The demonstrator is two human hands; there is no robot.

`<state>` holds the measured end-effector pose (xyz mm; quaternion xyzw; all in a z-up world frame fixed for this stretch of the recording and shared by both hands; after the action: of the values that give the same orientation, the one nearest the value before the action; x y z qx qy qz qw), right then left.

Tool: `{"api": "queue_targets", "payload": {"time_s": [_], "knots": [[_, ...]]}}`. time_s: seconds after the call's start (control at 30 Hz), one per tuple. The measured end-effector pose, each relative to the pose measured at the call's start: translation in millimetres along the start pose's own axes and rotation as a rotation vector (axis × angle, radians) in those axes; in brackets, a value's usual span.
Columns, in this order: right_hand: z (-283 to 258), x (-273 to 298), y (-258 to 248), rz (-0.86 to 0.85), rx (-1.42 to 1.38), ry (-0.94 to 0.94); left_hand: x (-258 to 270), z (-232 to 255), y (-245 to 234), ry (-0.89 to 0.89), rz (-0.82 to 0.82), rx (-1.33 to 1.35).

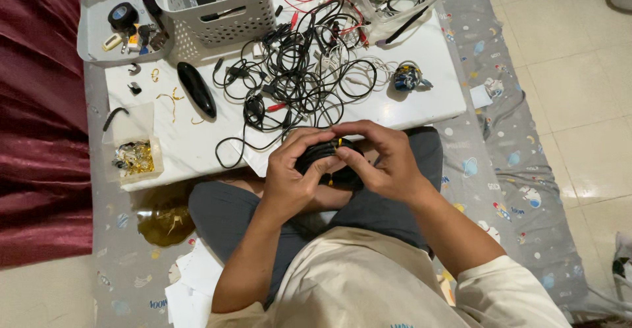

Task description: The person winds a black power cable into a coil by hand and secures it with a yellow wire tie.

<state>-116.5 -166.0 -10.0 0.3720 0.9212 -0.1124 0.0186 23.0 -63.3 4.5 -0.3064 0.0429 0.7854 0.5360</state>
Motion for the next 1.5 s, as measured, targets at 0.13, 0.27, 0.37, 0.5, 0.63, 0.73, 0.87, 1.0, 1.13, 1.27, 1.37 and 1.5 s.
{"api": "queue_targets", "payload": {"time_s": [0.13, 0.27, 0.37, 0.5, 0.63, 0.73, 0.87, 1.0, 1.13, 1.27, 1.37, 1.5], "knots": [[14, -4, 10, -0.109, -0.208, 0.040, 0, 2, -3, 0.000, 0.031, -0.012], [17, -5, 10, -0.112, -0.437, 0.093, 2, -8, -8, -0.140, 0.079, -0.002], [2, -1, 8, -0.120, -0.236, -0.124, 1, -15, -7, -0.184, 0.091, 0.060], [0, 2, 13, -0.083, -0.027, -0.199, 1, -18, -4, -0.180, 0.114, 0.089], [28, -5, 18, -0.021, -0.285, 0.090, 2, -20, 2, -0.156, 0.137, 0.060], [40, -9, 23, -0.129, -0.513, 0.184, 4, -25, 3, -0.172, 0.154, 0.150], [37, -2, 23, -0.172, -0.512, 0.160, 5, -31, 5, -0.248, 0.152, 0.339], [20, 3, 21, -0.011, -0.074, -0.098, 6, -34, 7, -0.303, 0.167, 0.363], [16, 12, 20, 0.255, 0.181, -0.221, 5, -33, 8, -0.247, 0.159, 0.330], [3, 22, 15, 0.397, 0.313, -0.467, 7, -36, 7, -0.251, 0.180, 0.313], [-2, 22, 15, 0.397, 0.382, -0.571, 12, -40, 9, -0.271, 0.192, 0.341], [1, 19, 16, 0.362, 0.350, -0.534, 16, -42, 12, -0.189, 0.216, 0.435]]}}
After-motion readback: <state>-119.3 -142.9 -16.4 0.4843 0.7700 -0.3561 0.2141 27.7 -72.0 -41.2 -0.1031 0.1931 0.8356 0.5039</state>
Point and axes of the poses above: each hand's wrist, its own x-axis away from the middle knuckle, its own y-axis out of the palm, z = x × y, the point moved 6 cm from there along -x, towards the middle knuckle, and after that the axes turned 13 degrees about y, right-handed, at the moved point
